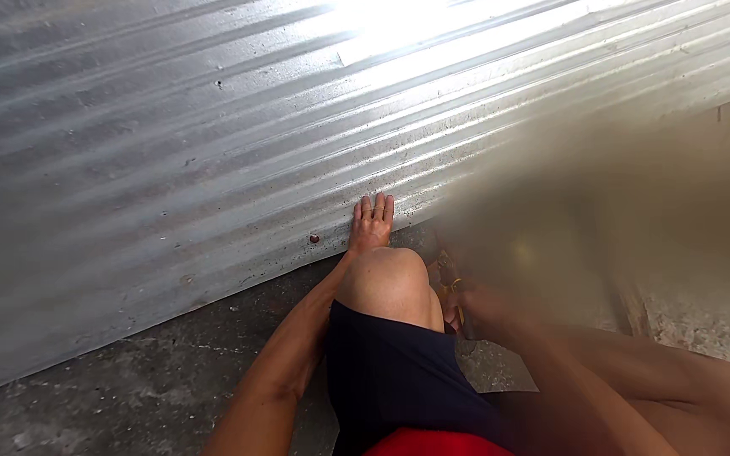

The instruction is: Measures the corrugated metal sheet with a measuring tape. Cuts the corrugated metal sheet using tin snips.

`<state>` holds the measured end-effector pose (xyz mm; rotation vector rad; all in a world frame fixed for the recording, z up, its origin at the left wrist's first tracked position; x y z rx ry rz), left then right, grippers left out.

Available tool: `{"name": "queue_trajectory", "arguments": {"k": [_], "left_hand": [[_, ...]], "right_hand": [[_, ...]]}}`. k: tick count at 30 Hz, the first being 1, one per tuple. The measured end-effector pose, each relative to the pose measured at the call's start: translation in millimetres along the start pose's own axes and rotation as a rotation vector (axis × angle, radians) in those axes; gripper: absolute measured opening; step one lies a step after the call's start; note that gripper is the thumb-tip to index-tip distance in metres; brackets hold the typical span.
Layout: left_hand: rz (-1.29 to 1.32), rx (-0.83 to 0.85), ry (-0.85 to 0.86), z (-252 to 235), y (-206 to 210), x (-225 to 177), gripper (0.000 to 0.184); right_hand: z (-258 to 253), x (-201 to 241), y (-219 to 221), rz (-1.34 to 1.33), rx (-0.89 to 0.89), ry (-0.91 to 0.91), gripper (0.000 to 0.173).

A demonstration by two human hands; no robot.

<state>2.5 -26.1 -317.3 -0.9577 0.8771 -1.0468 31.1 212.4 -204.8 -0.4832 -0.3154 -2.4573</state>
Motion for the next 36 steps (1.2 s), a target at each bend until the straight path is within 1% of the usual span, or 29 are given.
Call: {"name": "queue_trajectory", "arguments": {"k": [2,4,5,7,8,9,10,12,13,15,17,19,20,21,22,23,24,26,28,30,32,34,36], "left_hand": [[-0.008,0.019,-0.006,3.1,3.1,0.1,0.090],[0.007,0.067,0.004,5.8,4.8,1.6,0.089],[0.024,0.056,0.040,7.7,9.0,4.7,0.087],[0.090,-0.003,0.135,10.3,14.3,15.6,0.085],[0.155,-0.042,0.165,10.7,5.8,20.4,0.086],[0.248,-0.086,0.180,9.3,-9.1,25.4,0.082],[0.342,-0.127,0.163,5.8,-31.3,28.3,0.075],[0.501,-0.095,0.084,-7.2,-91.1,25.0,0.054],[0.559,-0.032,0.056,-14.6,-119.6,16.6,0.048],[0.629,0.207,0.063,-22.8,-163.8,-14.8,0.043],[0.626,0.501,0.159,-18.0,-184.6,-57.5,0.044],[0.579,0.726,0.273,-10.0,-190.0,-102.1,0.050],[0.602,0.807,0.311,-3.6,-184.9,-121.1,0.052],[0.691,0.891,0.318,4.2,-172.9,-135.7,0.052],[0.852,0.973,0.292,9.4,-160.1,-148.5,0.046],[1.026,1.033,0.243,12.7,-146.6,-158.9,0.035],[1.165,1.067,0.185,17.1,-134.2,-166.1,0.029],[1.310,1.028,0.107,24.9,-111.5,-173.0,0.026],[1.270,0.910,0.053,36.7,-90.6,-173.8,0.028],[1.183,0.804,0.013,43.6,-72.9,-170.2,0.038],[1.003,0.733,-0.068,42.7,-55.7,-153.9,0.048],[0.897,0.756,-0.047,43.5,-46.0,-143.0,0.045],[0.921,0.811,-0.027,50.4,-43.1,-143.5,0.040]], "right_hand": [[7.5,10.5,-9.8,-0.012,0.000,-0.004,0.020],[20.7,27.7,-22.6,0.043,0.004,0.017,0.016],[30.5,38.6,-29.4,0.099,0.005,0.038,0.013],[50.2,57.8,-45.8,0.190,0.020,0.081,0.013],[61.0,67.1,-53.7,0.229,0.028,0.099,0.014],[72.1,75.9,-60.3,0.255,0.021,0.107,0.013],[81.6,83.5,-66.0,0.265,0.013,0.110,0.014],[93.5,94.4,-77.2,0.228,0.002,0.074,0.013],[96.2,97.2,-83.2,0.193,0.000,0.034,0.012],[107.6,111.8,-84.4,0.201,-0.028,-0.047,0.015],[108.5,119.3,-90.2,0.136,-0.023,-0.174,0.014],[106.2,135.6,-91.0,0.069,-0.042,-0.310,0.018],[99.3,138.3,-90.7,0.016,-0.046,-0.386,0.021],[88.7,135.0,-90.3,-0.058,-0.036,-0.451,0.024],[76.5,131.3,-91.1,-0.125,-0.033,-0.519,0.026],[64.1,126.8,-92.7,-0.171,-0.048,-0.587,0.026],[52.2,119.2,-94.3,-0.192,-0.085,-0.649,0.024],[28.3,101.2,-98.7,-0.186,-0.159,-0.755,0.019],[10.7,83.8,-96.4,-0.078,-0.201,-0.771,0.022],[4.8,73.9,-94.8,0.047,-0.211,-0.714,0.028],[9.3,68.3,-98.1,0.020,-0.184,-0.620,0.024],[18.0,59.6,-104.2,-0.040,-0.155,-0.551,0.027],[22.3,48.6,-107.8,-0.109,-0.139,-0.530,0.032]]}}
Point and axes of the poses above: each hand's wrist, its own z-axis away from the middle knuckle, its own y-axis out of the palm, x = y × z, the point moved 4 cm from there along -z, towards the middle knuckle, and after that the axes turned 11 degrees about -y, right-handed, at the moved point
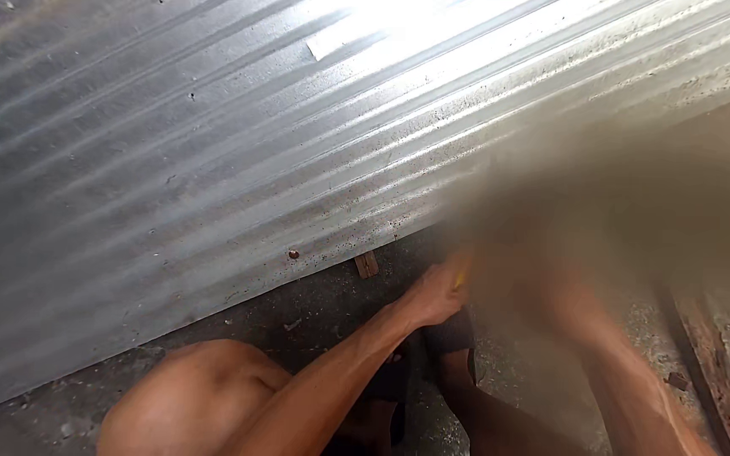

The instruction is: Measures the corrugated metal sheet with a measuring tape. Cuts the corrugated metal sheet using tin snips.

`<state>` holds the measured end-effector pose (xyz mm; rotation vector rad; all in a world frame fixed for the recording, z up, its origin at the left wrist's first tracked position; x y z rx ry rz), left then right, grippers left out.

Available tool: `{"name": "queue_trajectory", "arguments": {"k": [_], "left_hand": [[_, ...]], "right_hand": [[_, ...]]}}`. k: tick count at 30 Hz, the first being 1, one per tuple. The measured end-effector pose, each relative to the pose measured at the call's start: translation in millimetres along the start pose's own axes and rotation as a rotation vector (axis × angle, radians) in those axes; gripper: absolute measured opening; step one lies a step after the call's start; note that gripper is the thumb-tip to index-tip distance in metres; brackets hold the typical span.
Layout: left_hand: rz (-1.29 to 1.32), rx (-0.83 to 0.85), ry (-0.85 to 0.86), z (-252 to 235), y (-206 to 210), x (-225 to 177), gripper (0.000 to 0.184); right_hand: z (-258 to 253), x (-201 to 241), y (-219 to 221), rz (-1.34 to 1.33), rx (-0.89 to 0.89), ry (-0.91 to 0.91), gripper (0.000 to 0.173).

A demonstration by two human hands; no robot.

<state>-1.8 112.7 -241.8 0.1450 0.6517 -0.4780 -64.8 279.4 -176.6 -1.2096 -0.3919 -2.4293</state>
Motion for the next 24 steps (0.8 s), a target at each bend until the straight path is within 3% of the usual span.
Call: {"name": "queue_trajectory", "arguments": {"k": [6,10,13,17,20,22,24], "left_hand": [[0.136,-0.322,-0.015,-2.4,33.4,-13.9,0.035],[0.103,-0.291,0.036,-3.8,33.7,-13.7,0.032],[0.119,-0.296,0.091,-3.7,31.8,-11.5,0.030],[0.207,-0.383,0.105,5.8,41.4,-8.4,0.028],[0.148,-0.378,0.100,11.2,31.0,3.6,0.030],[0.096,-0.372,0.070,13.0,23.3,9.0,0.034],[0.022,-0.358,0.020,16.1,14.3,10.0,0.039]], "right_hand": [[3.2,-22.2,5.4,0.042,-0.222,-0.097,0.032],[12.4,-19.0,-3.2,0.026,-0.187,-0.067,0.030],[14.9,-14.5,-7.4,-0.141,-0.143,-0.046,0.031],[4.5,-32.9,-1.3,-0.187,-0.115,-0.117,0.054],[1.1,-54.4,14.5,-0.493,0.002,-0.123,0.082],[-1.8,-64.5,28.0,-0.705,0.111,-0.150,0.091],[-7.1,-66.8,37.4,-0.753,0.184,-0.152,0.092]]}}
Point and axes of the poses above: each hand's wrist, its own z-axis away from the middle knuckle, its own y-axis out of the palm, x = y × z, the point moved 4 cm from there along -z, towards the middle knuckle, and after that the axes turned 11 degrees about -y, right-handed, at the moved point
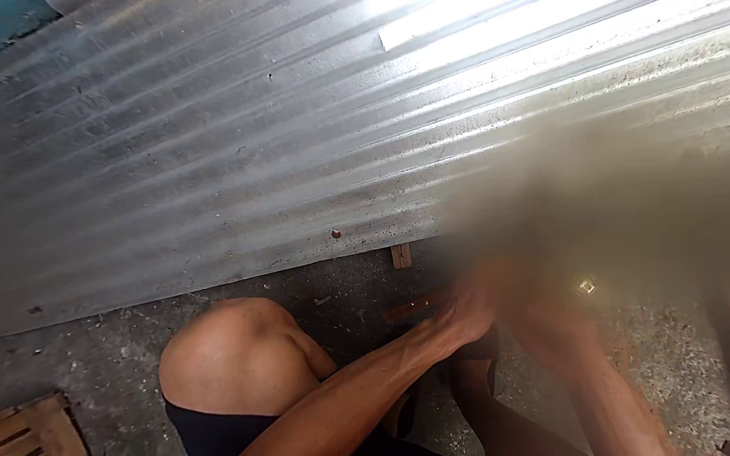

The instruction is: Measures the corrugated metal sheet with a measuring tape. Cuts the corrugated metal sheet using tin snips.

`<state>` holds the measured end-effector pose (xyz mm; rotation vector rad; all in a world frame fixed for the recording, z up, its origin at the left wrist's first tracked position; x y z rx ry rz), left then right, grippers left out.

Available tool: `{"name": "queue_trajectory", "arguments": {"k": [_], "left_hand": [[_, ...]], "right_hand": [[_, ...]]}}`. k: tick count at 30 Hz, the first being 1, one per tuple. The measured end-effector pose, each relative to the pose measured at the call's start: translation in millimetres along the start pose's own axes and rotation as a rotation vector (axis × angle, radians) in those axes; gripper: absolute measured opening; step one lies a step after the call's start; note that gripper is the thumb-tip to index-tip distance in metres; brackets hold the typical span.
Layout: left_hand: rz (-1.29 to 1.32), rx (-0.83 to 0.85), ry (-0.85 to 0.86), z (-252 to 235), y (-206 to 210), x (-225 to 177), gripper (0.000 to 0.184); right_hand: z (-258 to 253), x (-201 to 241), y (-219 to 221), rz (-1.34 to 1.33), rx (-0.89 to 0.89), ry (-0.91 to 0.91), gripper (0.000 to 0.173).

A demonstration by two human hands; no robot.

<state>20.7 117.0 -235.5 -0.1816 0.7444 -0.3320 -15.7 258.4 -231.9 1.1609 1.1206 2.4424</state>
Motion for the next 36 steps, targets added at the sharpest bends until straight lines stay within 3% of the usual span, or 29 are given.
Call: {"name": "queue_trajectory", "arguments": {"k": [3,9,12,14,19,22,26,28,31,36], "left_hand": [[-0.148,-0.040,0.023,1.1,-14.6,-1.0,0.040],[-0.422,-0.368,0.121,-1.1,-14.3,7.2,0.038],[-0.482,-0.344,0.046,1.0,-29.0,6.4,0.040],[-0.517,-0.318,0.023,0.3,-35.1,4.5,0.044],[-0.624,-0.277,0.020,2.3,-51.4,3.4,0.041],[-0.661,-0.374,-0.025,3.6,-90.6,18.0,0.042],[-0.787,-0.465,-0.115,-33.5,-114.3,59.2,0.084],[-0.841,-0.458,-0.121,-52.9,-114.3,68.7,0.096],[-0.918,-0.438,-0.131,-71.3,-112.9,72.4,0.095],[-0.899,-0.322,-0.102,-73.9,-122.4,63.7,0.087]], "right_hand": [[-11.2,-3.5,1.6,-0.076,-0.009,0.044,0.093],[-27.9,-8.5,9.4,-0.028,0.077,0.124,0.082],[-32.8,-16.6,21.8,0.057,0.096,0.137,0.059],[-37.3,-19.4,26.5,0.156,0.108,0.089,0.053],[-46.5,-17.9,26.3,0.341,0.061,0.132,0.088],[-39.8,-25.1,26.3,0.399,-0.023,0.230,0.084],[-23.0,-41.4,20.4,0.614,-0.023,0.332,0.087],[-16.1,-47.6,24.6,0.696,-0.005,0.388,0.091],[-8.8,-53.3,31.6,0.729,0.009,0.481,0.099],[0.9,-52.6,37.8,0.679,-0.021,0.553,0.083]]}}
Point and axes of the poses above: each hand's wrist, its own z-axis away from the middle knuckle, its own y-axis out of the palm, x = y × z, the point moved 4 cm from there along -z, towards the middle knuckle, and after that the axes turned 11 degrees about -y, right-handed, at the moved point
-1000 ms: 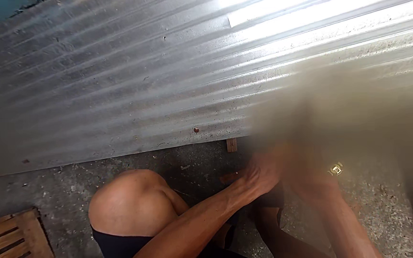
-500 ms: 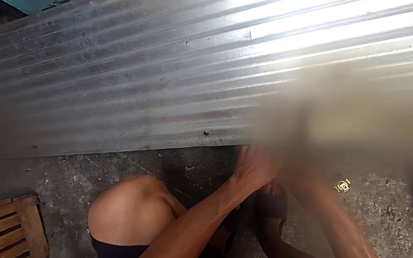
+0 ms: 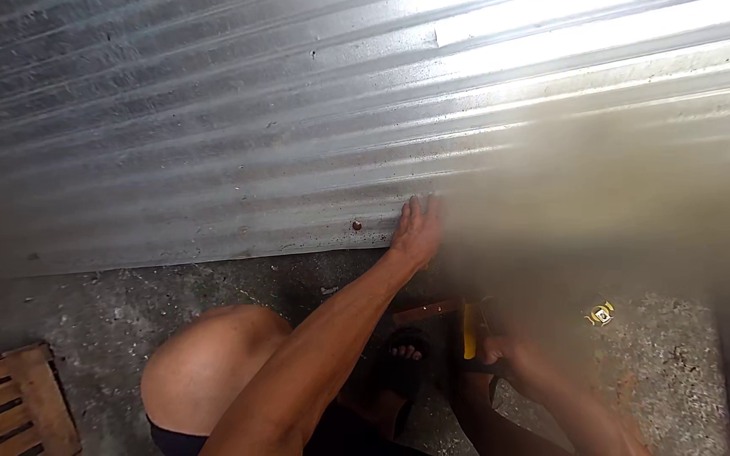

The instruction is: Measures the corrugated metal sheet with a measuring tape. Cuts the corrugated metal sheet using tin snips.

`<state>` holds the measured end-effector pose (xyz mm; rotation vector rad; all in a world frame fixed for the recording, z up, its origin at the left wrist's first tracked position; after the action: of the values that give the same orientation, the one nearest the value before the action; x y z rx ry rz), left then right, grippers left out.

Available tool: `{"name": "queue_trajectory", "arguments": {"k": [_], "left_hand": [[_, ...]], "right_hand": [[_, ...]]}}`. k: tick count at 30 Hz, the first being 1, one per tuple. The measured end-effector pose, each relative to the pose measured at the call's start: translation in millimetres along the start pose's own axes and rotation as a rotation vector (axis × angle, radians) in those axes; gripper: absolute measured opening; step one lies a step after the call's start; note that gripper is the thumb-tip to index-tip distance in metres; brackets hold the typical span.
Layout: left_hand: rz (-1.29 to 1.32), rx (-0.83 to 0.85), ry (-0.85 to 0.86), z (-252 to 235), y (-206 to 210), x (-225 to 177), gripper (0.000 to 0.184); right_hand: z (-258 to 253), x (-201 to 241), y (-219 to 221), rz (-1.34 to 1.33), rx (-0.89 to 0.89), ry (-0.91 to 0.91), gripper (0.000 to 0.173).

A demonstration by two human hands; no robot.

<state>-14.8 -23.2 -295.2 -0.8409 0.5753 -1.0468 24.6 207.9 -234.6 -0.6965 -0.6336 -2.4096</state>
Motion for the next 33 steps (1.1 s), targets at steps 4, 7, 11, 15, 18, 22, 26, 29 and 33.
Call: {"name": "queue_trajectory", "arguments": {"k": [4,7,11,15,18,22,26,29,33], "left_hand": [[-0.008,0.114,0.081,-7.5,-21.4,5.4,0.080],[-0.032,0.148,0.141,-9.8,-32.0,6.9,0.076],[-0.064,0.159,0.187,-14.2,-36.6,7.4,0.071],[-0.056,0.167,0.144,-13.4,-30.0,6.4,0.076],[-0.037,0.142,0.122,-14.8,-28.7,4.9,0.078],[-0.053,0.170,0.117,-16.2,-22.9,4.0,0.079],[-0.042,0.168,0.101,-16.6,-23.2,4.5,0.080],[-0.039,0.166,0.113,-18.7,-25.2,5.2,0.078],[-0.039,0.180,0.127,-16.6,-26.0,4.6,0.076]], "right_hand": [[7.7,19.7,-1.9,-0.106,0.048,0.030,0.089],[19.3,29.5,-5.7,-0.208,0.057,0.079,0.082],[19.9,37.2,-12.6,-0.217,0.076,0.176,0.081],[17.2,53.8,-13.3,-0.125,0.067,0.319,0.074],[14.1,69.1,-7.7,-0.053,0.017,0.412,0.055],[3.6,85.4,12.4,0.085,-0.074,0.495,0.039],[-2.4,81.5,24.3,0.261,-0.106,0.424,0.039],[-6.8,60.9,27.7,0.296,-0.126,0.367,0.033],[-0.2,70.1,20.8,0.121,-0.142,0.412,0.035]]}}
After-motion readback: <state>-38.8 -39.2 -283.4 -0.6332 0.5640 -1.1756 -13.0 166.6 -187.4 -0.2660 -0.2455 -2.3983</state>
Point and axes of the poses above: each hand's wrist, its own z-axis away from the middle knuckle, its own y-axis out of the palm, x = y × z, the point moved 4 cm from there along -z, towards the middle knuckle, and after that the axes turned 11 degrees about -y, right-handed, at the moved point
